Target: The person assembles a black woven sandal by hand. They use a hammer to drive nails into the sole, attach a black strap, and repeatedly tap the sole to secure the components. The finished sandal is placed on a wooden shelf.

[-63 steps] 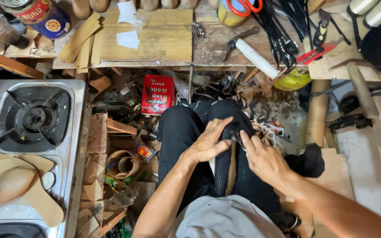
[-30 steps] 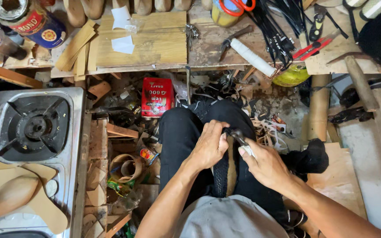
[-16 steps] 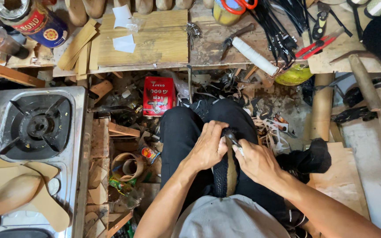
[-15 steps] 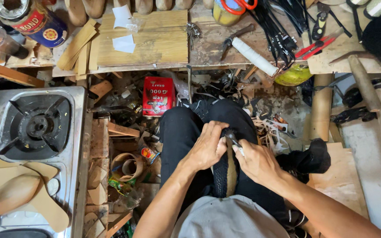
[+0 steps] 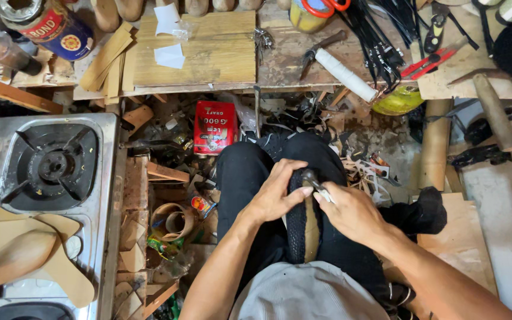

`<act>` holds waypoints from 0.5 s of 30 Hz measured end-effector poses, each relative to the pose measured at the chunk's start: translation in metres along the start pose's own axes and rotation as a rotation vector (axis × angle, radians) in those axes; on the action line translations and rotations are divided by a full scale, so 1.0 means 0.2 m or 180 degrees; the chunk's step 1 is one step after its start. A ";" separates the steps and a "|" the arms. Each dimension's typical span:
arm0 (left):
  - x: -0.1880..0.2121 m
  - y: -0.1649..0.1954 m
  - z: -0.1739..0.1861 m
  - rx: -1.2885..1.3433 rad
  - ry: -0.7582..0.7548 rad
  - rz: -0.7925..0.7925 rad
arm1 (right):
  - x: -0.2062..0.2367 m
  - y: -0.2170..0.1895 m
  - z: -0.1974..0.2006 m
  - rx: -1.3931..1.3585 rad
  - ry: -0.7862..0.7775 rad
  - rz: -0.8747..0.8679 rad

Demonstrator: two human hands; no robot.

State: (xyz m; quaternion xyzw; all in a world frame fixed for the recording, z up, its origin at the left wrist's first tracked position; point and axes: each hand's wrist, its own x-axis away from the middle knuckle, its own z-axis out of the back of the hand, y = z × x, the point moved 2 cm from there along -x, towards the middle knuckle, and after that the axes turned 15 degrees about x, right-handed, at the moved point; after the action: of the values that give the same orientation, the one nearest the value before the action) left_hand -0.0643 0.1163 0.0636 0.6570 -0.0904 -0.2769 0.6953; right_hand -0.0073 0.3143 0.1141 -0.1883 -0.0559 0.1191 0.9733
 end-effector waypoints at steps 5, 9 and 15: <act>-0.01 -0.16 0.03 0.0793 0.0787 0.0315 | 0.10 -0.02 0.03 -0.1212 0.0907 0.0647; -0.01 -0.25 -0.01 0.0908 0.1008 0.0450 | 0.08 0.01 -0.14 0.0151 -0.0027 0.0118; -0.02 -0.26 -0.02 0.0903 0.1098 0.0386 | 0.04 0.04 -0.15 -0.0881 0.1145 0.0617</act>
State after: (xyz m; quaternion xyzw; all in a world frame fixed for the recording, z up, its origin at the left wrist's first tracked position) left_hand -0.0803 0.1234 0.0133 0.7792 -0.0475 -0.1028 0.6165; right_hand 0.0025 0.3133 0.0832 -0.3425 0.1209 0.1677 0.9165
